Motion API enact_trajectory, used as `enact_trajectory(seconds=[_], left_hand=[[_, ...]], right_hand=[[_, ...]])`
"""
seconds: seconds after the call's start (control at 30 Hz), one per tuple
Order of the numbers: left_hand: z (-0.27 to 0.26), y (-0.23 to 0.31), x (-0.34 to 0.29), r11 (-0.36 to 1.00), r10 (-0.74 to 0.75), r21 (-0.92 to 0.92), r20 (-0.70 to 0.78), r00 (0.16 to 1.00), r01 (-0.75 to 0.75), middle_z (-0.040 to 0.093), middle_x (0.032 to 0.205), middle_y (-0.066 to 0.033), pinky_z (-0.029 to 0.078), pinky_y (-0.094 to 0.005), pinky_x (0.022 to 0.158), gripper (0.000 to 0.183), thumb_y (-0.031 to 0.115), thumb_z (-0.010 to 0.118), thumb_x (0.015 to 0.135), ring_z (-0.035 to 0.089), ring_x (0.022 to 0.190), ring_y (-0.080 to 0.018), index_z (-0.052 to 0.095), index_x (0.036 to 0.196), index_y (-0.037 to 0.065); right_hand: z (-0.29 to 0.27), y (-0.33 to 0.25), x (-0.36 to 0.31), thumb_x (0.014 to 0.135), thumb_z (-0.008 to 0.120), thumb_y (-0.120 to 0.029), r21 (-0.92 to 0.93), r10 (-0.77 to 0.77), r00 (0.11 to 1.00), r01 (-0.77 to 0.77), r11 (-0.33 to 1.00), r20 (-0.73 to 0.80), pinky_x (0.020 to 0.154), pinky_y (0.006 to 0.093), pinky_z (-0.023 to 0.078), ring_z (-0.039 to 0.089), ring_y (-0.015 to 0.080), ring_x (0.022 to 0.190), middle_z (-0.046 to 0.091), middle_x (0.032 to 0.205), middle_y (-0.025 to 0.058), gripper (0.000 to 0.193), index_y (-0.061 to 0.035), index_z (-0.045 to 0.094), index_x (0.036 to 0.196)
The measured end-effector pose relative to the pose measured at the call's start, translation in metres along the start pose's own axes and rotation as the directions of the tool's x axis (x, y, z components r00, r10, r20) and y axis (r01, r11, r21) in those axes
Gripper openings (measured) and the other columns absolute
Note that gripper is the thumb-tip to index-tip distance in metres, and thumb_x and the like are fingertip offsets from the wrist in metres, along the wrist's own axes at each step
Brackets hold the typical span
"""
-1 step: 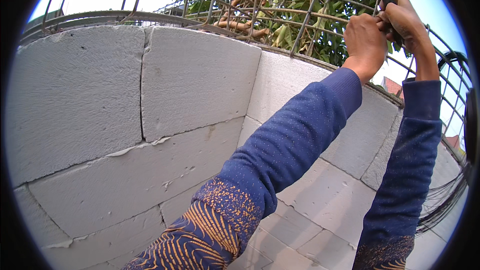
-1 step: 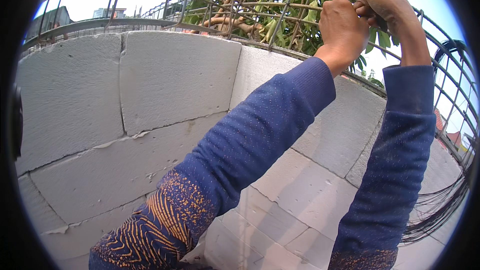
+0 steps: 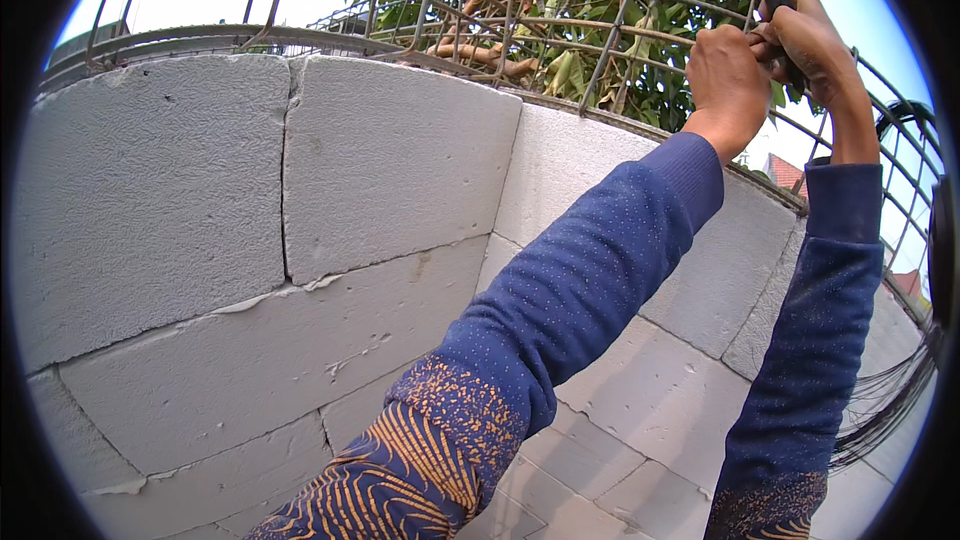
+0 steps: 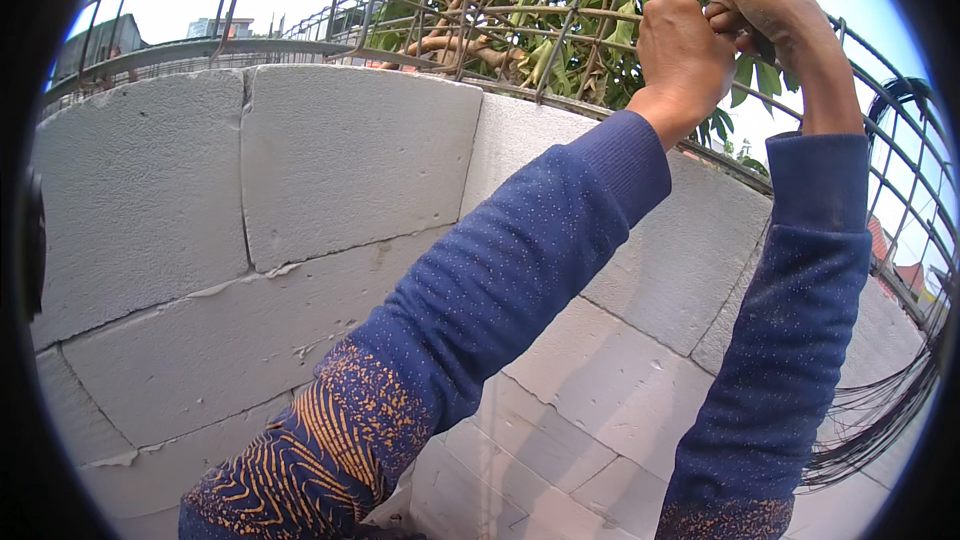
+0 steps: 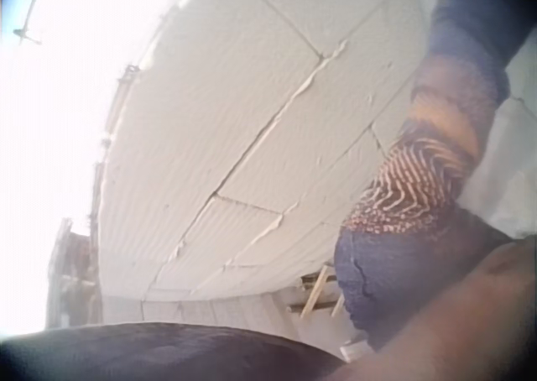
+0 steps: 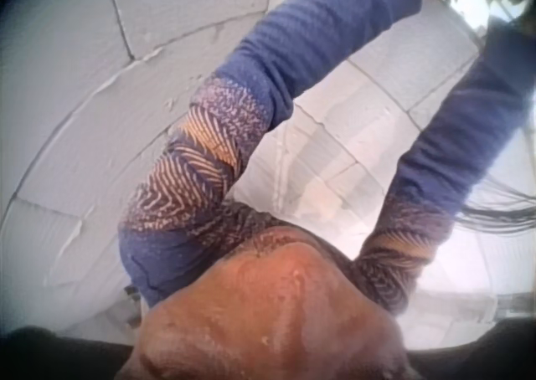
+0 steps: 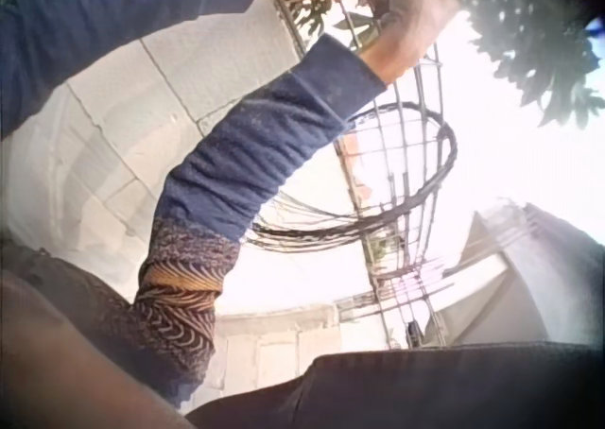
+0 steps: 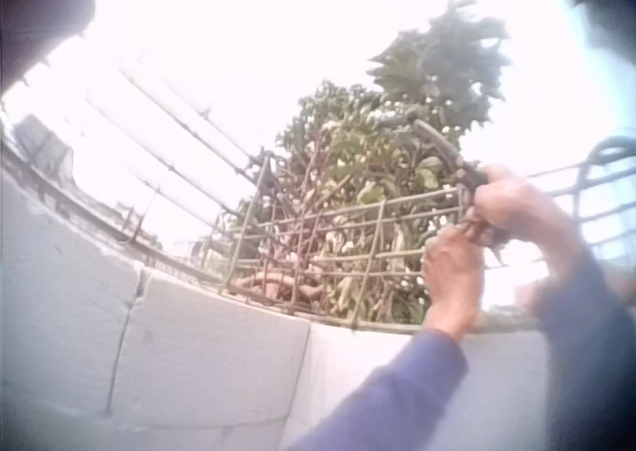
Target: The person ties a steel reinforcement mesh to the top of a concrete block wall using lengths of wire and pliers.
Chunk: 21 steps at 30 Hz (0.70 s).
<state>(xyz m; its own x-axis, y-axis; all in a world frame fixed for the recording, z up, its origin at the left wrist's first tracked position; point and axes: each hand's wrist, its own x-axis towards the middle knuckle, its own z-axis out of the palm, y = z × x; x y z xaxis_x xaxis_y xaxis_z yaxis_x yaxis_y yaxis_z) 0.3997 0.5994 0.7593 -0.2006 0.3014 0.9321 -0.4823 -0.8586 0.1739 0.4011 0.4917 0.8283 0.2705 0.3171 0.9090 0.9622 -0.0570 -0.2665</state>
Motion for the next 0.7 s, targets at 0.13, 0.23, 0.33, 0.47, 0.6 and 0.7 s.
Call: enact_trajectory(seconds=[0.13,0.23,0.33,0.47,0.6,0.7], left_hand=[[0.002,-0.025,0.019,0.99,0.106,0.106,-0.138,0.985,-0.092,0.069,0.076,-0.0241,0.057,-0.0441,0.071,0.017,0.012,0.082,0.073,0.072,0.079,-0.0389,0.074,0.077,-0.002],[0.003,-0.02,0.016,0.983,0.148,0.124,-0.101,0.984,-0.135,0.068,0.076,-0.0252,0.058,-0.044,0.073,0.014,0.007,0.078,0.075,0.071,0.081,-0.0399,0.07,0.071,-0.004],[-0.002,-0.02,0.018,0.975,0.189,0.133,-0.092,0.978,-0.176,0.068,0.073,-0.0246,0.059,-0.0436,0.067,0.017,0.005,0.074,0.079,0.072,0.072,-0.0372,0.068,0.069,-0.006],[-0.016,-0.028,0.038,0.986,-0.102,-0.126,0.093,0.99,0.114,0.066,0.069,-0.0286,0.058,-0.0461,0.064,0.022,0.006,0.068,0.085,0.072,0.069,-0.0396,0.065,0.072,-0.012],[-0.016,-0.013,0.025,0.807,-0.313,-0.358,0.415,0.854,0.47,0.066,0.063,-0.0189,0.052,-0.0362,0.038,0.032,0.008,0.057,0.098,0.065,0.046,-0.0244,0.064,0.074,-0.011],[-0.021,-0.036,0.044,0.891,-0.217,-0.314,0.341,0.915,0.329,0.067,0.065,-0.0178,0.05,-0.0346,0.037,0.03,0.007,0.056,0.098,0.064,0.044,-0.0231,0.064,0.076,-0.011]], right_hand=[[0.004,-0.01,-0.005,0.09,0.053,-0.006,0.115,-0.072,0.991,0.059,0.992,0.114,0.052,0.0286,0.047,0.069,0.017,0.08,0.072,0.094,0.0118,0.017,-0.0048,0.055,0.106],[-0.001,0.0,-0.016,0.089,0.051,-0.004,0.219,-0.062,0.997,0.05,0.974,0.047,0.054,0.0311,0.048,0.07,0.0203,0.078,0.073,0.097,0.0151,0.014,-0.0037,0.058,0.102],[-0.002,0.004,-0.026,0.09,0.053,-0.005,0.277,-0.03,0.996,0.051,0.96,-0.082,0.056,0.0321,0.049,0.072,0.0222,0.078,0.073,0.096,0.0161,0.013,-0.0017,0.062,0.099],[0.013,0.007,-0.036,0.09,0.058,-0.008,0.112,0.031,0.978,-0.008,0.994,-0.207,0.055,0.0311,0.049,0.074,0.0225,0.078,0.074,0.087,0.014,0.015,0.0034,0.065,0.096],[0.018,0.033,-0.051,0.086,0.065,-0.007,0.164,0.212,0.964,-0.186,0.969,-0.159,0.045,0.0283,0.042,0.072,0.0206,0.063,0.07,0.075,0.0172,0.016,0.0085,0.066,0.092],[0.034,0.025,-0.047,0.084,0.066,-0.005,0.272,0.193,0.981,-0.181,0.945,-0.018,0.044,0.028,0.042,0.071,0.02,0.06,0.069,0.074,0.0149,0.016,0.0091,0.065,0.092]])
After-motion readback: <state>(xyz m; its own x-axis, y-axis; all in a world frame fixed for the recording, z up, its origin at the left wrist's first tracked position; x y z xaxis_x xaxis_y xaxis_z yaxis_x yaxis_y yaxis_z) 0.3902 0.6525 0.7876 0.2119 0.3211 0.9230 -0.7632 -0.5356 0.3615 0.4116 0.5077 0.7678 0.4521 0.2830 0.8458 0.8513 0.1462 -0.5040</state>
